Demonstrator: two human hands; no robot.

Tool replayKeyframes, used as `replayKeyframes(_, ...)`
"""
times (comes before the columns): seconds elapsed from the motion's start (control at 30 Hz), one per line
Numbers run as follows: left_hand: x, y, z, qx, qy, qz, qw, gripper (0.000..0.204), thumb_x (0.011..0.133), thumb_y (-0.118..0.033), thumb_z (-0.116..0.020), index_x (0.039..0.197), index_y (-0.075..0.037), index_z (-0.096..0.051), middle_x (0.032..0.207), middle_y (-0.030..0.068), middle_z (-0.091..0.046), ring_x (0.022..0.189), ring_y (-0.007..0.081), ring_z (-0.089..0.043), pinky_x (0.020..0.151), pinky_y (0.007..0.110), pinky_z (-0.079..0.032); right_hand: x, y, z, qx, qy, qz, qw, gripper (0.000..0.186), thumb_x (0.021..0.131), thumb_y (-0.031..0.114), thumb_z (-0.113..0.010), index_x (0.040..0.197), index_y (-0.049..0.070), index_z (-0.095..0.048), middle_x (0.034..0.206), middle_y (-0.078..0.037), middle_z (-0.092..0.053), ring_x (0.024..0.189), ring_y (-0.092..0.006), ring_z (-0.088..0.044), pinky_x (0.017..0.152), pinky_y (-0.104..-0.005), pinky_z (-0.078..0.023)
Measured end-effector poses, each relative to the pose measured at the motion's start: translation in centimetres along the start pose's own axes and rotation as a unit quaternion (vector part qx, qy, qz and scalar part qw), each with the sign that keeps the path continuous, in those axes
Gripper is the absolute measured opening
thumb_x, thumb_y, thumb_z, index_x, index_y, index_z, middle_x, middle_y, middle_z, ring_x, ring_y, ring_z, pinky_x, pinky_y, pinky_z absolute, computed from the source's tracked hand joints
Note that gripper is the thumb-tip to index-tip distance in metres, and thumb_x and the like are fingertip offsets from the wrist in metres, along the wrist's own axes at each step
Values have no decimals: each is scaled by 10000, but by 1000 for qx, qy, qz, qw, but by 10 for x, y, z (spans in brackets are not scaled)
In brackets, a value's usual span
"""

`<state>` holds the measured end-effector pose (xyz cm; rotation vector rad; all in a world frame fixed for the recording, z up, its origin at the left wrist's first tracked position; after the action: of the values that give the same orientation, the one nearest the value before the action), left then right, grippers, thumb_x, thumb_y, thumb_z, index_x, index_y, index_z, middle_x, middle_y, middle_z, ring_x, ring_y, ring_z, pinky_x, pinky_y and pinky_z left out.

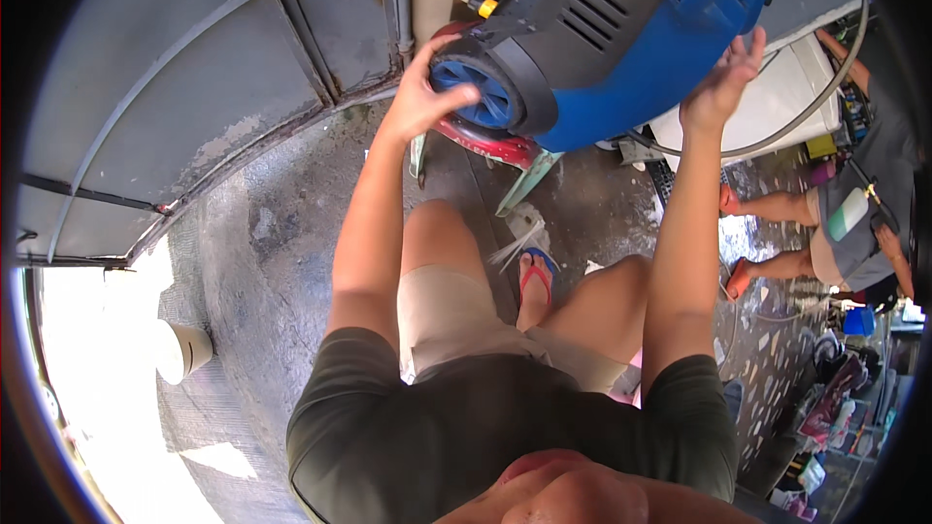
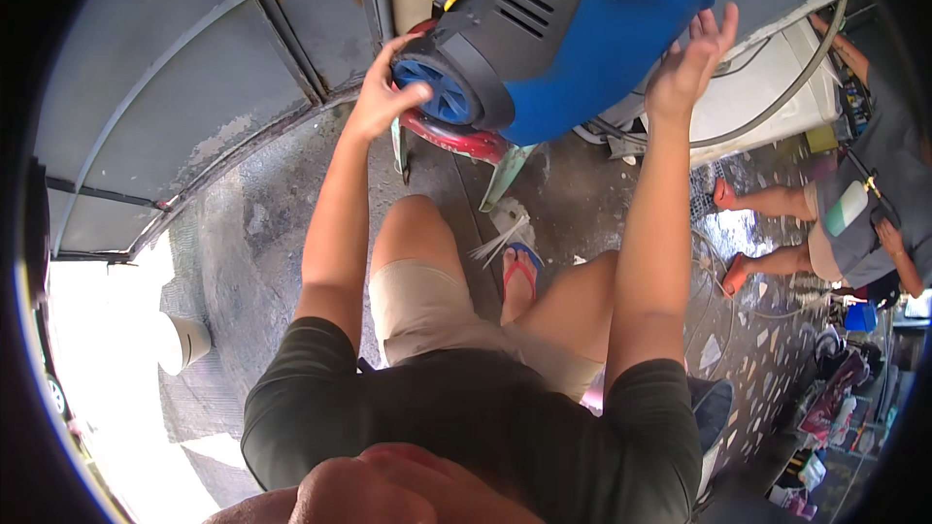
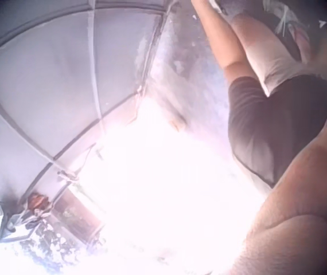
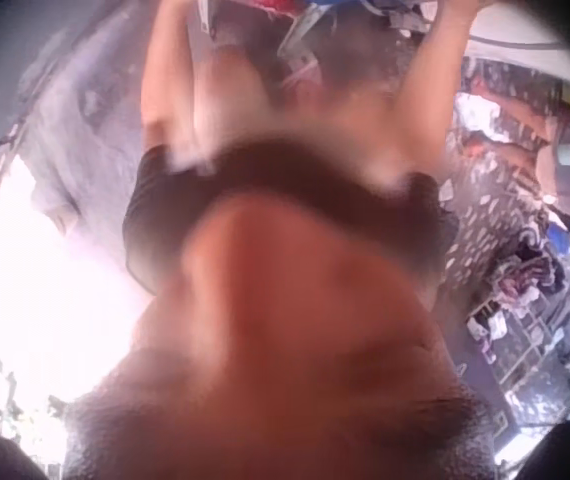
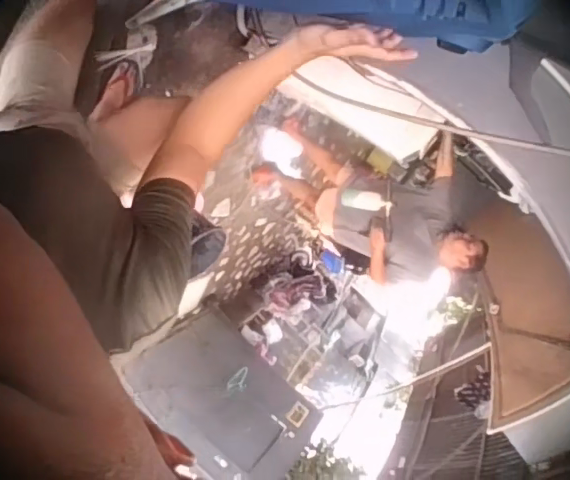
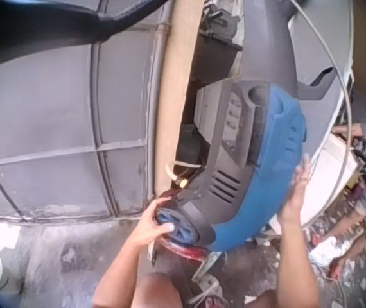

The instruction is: The person handles a pressure washer, checks a hose connection, and secures a component near the wheel using zip ties.

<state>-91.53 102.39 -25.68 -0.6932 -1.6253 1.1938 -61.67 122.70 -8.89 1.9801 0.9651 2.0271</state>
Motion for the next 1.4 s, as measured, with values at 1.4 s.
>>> replayKeyframes(1.4, -25, 55, 3, 92, -326, -141, 930, 870, 867, -782, -525, 1052, 60, -643, 907, 98, -691, 834, 200, -628, 808, 336, -503, -30, -14, -30, -112, -85, -79, 987, 503, 1055, 357, -497, 1363, -39, -524, 1265, -155, -609, 1167, -226, -576, 1014, -338, -440)
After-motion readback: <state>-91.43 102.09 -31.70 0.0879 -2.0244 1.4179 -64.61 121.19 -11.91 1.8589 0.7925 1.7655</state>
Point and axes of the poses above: each hand's wrist, its own x-axis towards the middle knuckle, its own z-axis out of the back of the hand, y = z × x, the point moved 7 cm from there along x, towards the middle knuckle
